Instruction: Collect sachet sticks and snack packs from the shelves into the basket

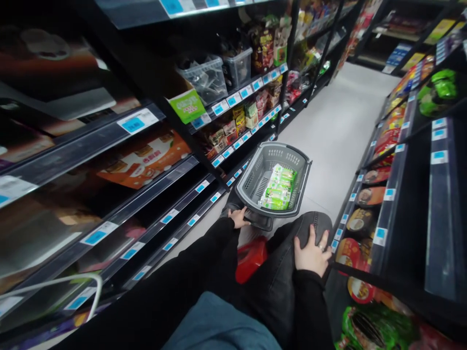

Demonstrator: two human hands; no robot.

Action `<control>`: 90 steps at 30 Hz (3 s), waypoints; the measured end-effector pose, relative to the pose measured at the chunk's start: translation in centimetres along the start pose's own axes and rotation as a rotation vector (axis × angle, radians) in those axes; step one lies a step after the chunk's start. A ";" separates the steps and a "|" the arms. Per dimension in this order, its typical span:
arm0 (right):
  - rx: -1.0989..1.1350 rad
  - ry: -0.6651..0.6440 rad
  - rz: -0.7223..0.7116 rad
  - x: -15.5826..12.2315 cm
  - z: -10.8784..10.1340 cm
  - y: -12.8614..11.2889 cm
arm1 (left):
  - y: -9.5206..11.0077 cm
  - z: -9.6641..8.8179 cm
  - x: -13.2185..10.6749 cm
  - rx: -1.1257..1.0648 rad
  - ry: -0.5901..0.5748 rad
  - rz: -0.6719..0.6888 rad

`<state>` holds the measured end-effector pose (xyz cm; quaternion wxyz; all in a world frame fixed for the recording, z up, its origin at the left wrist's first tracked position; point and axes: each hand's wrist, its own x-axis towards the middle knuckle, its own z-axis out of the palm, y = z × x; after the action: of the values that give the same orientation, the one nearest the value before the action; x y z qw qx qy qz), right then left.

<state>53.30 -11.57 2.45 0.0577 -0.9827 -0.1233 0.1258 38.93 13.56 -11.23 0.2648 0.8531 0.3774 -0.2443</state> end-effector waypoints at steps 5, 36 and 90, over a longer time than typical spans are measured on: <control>-0.001 0.016 -0.008 0.0 0.1 0.0 | 0.5 0.3 -0.5 0.006 -0.022 0.036; 0.051 0.171 -0.163 0.6 1.0 -0.8 | -9.3 -23.1 13.7 0.092 0.696 -0.494; 0.016 0.140 -0.180 1.3 2.7 -0.2 | -5.3 -24.7 10.6 0.103 0.731 -0.219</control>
<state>53.72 -10.82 -0.44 0.0850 -0.9735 -0.2057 0.0524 46.46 37.75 -0.92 0.0419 0.8508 0.5229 0.0307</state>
